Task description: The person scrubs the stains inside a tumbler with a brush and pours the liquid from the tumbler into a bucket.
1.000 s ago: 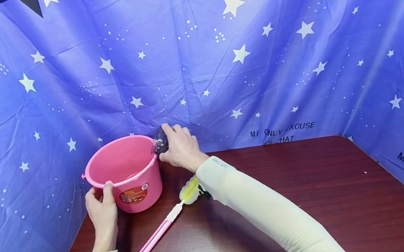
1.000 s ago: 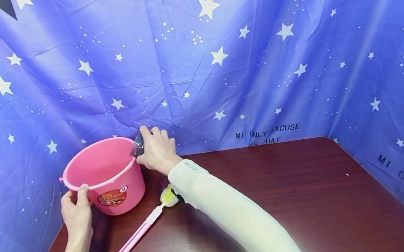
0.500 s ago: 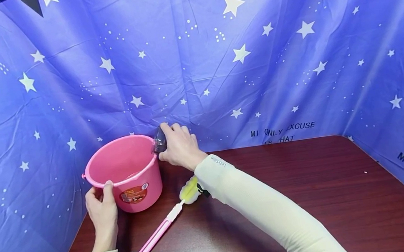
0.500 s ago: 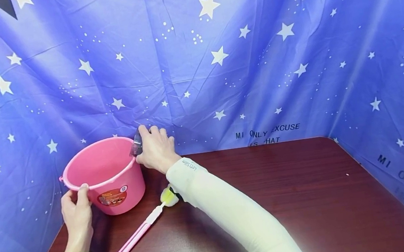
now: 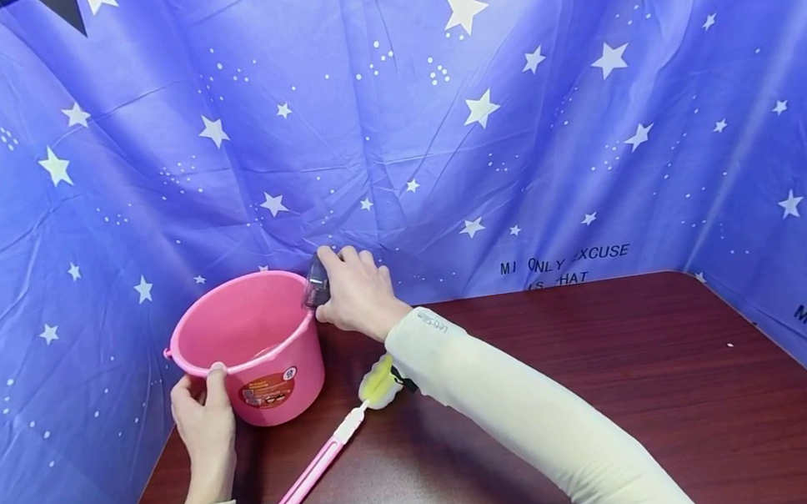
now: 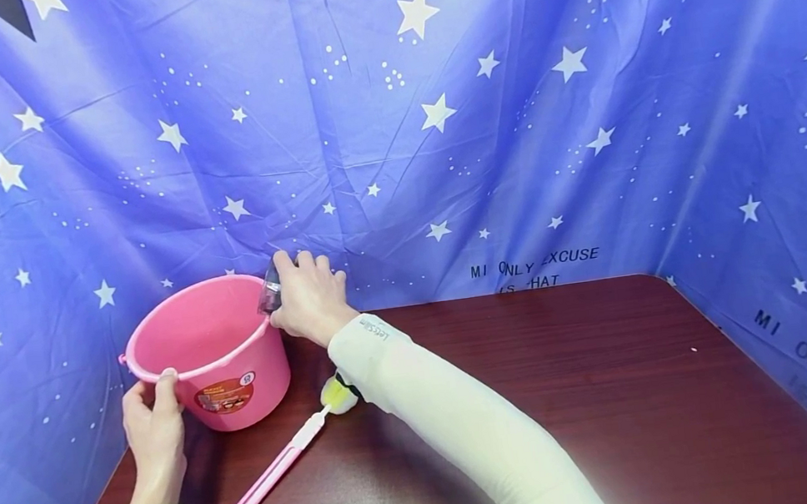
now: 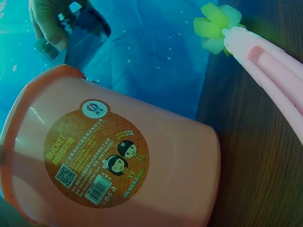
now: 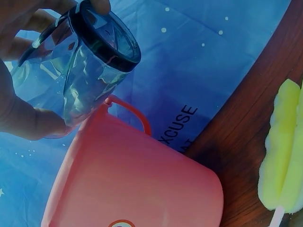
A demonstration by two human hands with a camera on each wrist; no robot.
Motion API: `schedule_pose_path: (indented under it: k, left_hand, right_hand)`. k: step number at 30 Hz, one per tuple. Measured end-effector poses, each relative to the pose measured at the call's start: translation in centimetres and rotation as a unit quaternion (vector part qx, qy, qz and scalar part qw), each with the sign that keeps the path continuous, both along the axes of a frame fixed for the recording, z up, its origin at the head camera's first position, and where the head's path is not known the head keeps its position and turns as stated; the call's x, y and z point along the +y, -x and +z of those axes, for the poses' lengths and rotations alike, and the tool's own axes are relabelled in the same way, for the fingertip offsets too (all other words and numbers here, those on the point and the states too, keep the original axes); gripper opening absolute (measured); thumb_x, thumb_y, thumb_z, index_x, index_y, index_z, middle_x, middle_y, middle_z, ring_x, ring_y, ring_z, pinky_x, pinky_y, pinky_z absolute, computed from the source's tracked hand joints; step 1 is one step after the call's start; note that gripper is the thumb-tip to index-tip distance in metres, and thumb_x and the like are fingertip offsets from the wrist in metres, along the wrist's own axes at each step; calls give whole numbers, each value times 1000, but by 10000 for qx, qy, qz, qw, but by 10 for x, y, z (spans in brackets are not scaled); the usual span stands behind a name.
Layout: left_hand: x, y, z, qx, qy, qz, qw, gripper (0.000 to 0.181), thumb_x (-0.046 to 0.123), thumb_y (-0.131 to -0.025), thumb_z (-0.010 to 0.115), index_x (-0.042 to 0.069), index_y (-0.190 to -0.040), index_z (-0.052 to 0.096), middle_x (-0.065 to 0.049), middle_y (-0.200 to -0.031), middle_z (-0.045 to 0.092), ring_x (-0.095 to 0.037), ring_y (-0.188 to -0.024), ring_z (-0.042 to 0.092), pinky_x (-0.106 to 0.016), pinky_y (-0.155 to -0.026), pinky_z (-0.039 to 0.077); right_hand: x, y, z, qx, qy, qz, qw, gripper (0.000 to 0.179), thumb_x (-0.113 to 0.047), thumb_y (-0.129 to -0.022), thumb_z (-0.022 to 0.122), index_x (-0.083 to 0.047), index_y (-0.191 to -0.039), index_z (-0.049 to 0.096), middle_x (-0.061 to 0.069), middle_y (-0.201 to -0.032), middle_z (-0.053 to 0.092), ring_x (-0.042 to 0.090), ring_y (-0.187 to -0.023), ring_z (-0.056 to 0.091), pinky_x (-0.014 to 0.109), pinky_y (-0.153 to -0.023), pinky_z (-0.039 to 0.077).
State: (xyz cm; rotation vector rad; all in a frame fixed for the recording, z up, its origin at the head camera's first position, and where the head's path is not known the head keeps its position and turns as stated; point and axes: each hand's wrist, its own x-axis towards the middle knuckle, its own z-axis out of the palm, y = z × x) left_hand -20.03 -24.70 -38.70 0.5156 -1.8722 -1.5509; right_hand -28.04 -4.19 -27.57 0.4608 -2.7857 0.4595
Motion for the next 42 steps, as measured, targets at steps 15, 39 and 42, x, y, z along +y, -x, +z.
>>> schedule_pose_path:
  k: [15,39,42]
  left_hand:
    - [0,0,1,-17,-27,3,10000,58,34,-91,57,-7,-130,42,-15,-126,41,-19,-105,44,-32,-95,37]
    - [1,-2,2,3,-93,-38,9999,58,33,-91,56,-6,-131,42,-14,-126,41,-14,-103,43,-32,-93,37]
    - [1,-1,2,6,-90,-39,10000,57,33,-91,56,-6,-131,42,-14,-126,41,-15,-104,42,-32,-92,37]
  right_hand:
    - [-2,-1,2,109,-81,-53,9999,75,-44,-69,79,-26,-132,42,5,-118,52,27,-107,46,48,-81,43]
    - [-4,-4,3,102,-118,-51,9999,78,-45,-70,79,-25,-135,41,5,-117,51,27,-106,46,49,-84,42]
    - [-4,-3,3,98,-122,-65,9999,79,-45,-70,80,-25,-136,40,5,-117,51,27,-106,46,49,-84,42]
